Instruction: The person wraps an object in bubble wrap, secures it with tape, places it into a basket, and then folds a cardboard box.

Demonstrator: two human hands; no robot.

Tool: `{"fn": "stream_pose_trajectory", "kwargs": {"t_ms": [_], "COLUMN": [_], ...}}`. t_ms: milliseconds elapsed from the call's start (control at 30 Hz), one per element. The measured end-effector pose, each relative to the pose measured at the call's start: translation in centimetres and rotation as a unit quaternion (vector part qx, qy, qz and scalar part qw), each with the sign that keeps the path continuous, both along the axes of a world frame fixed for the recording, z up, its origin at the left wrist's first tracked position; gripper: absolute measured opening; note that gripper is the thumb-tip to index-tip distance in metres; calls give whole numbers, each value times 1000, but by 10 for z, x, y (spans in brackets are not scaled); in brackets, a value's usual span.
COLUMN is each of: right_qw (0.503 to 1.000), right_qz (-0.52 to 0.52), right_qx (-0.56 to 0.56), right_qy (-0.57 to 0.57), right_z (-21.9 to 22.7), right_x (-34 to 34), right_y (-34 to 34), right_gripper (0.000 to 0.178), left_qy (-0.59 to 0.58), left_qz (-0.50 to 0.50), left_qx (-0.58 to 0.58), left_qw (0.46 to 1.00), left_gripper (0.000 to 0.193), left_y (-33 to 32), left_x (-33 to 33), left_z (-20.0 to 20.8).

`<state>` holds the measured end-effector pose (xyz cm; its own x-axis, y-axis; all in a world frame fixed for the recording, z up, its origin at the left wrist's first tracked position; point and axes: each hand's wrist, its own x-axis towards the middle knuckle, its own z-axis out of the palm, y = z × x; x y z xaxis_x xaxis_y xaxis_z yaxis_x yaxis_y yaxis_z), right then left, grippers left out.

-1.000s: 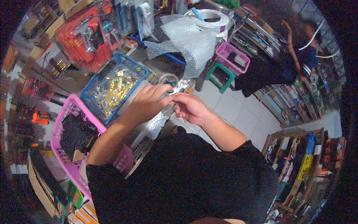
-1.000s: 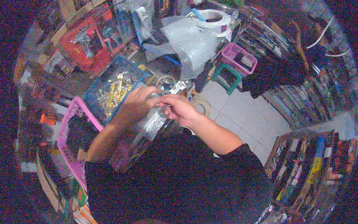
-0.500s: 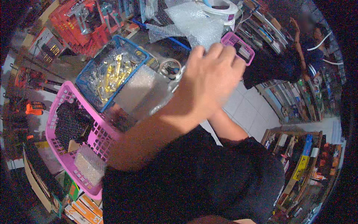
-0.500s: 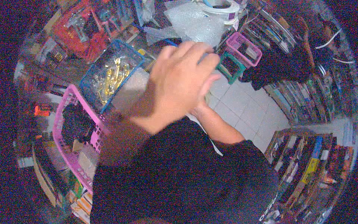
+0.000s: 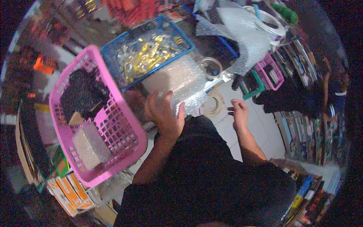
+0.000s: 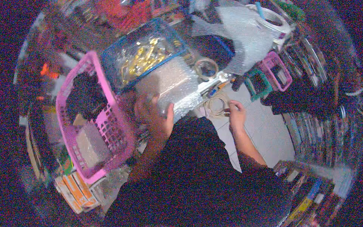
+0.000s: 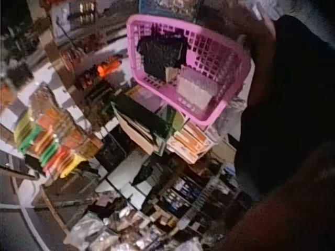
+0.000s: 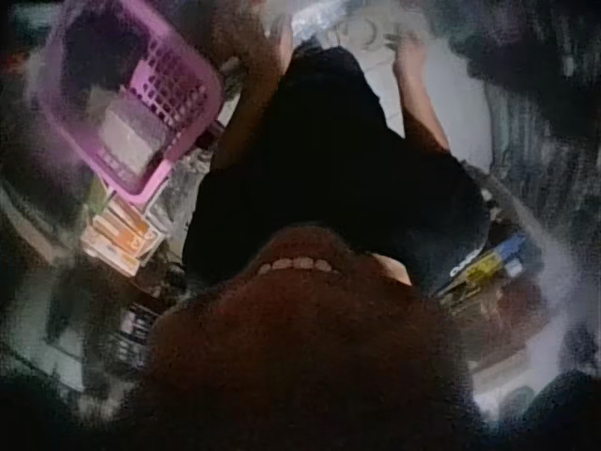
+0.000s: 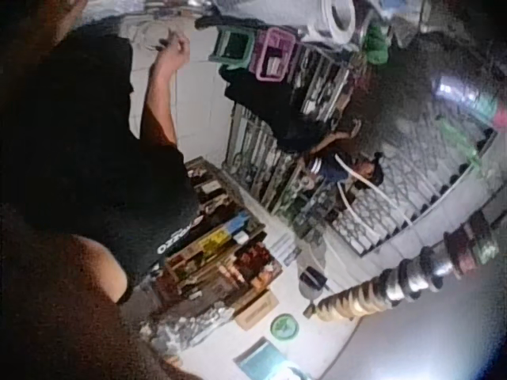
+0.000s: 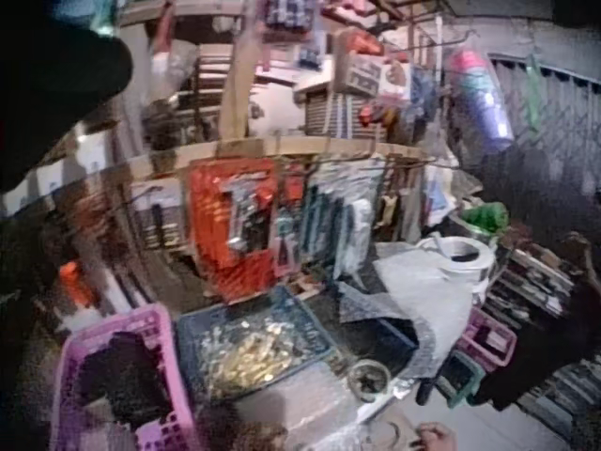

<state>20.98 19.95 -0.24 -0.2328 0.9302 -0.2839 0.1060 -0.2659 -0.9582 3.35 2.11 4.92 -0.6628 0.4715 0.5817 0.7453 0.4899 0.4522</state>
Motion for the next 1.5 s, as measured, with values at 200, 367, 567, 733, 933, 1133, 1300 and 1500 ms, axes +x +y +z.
{"fn": "stream_pose_trajectory", "kwargs": {"t_ms": [200, 367, 567, 733, 933, 1133, 1300, 1500], "right_qw": [991, 936, 898, 889, 897, 904, 920, 927], "right_qz": [112, 171, 246, 294, 309, 319, 295, 319], "right_qx": [-63, -289, -314, -307, -278, -232, -199, -127], "right_qy": [38, 107, 184, 171, 151, 164, 162, 151], "right_z": [-12, -1, -20, -19, -14, -12, -6, -7], "right_x": [-6, -37, -44, -54, -59, -59, -63, -64], "right_y": [-18, -37, -42, -42, -49, -51, -55, -55], "right_gripper": [16, 20, 19, 18, 17, 16, 15, 13], "left_qy": [30, 9, 33, 74, 124, 167, 122, 316], "left_qz": [-23, -39, -63, -51, -19, 0, 26, 53], "left_qx": [27, -11, 35, 37, -3, -27, -57, 63], "left_qw": [999, 999, 997, 995, 992, 986, 991, 945], "left_gripper": [72, 71, 66, 61, 52, 54, 57, 44], "left_y": [-9, -5, -5, -3, -3, -3, -1, 9], "left_x": [-22, -37, -42, -42, -38, -40, -37, -50], "left_z": [-28, -36, -41, -55, -60, -62, -66, -75]}}
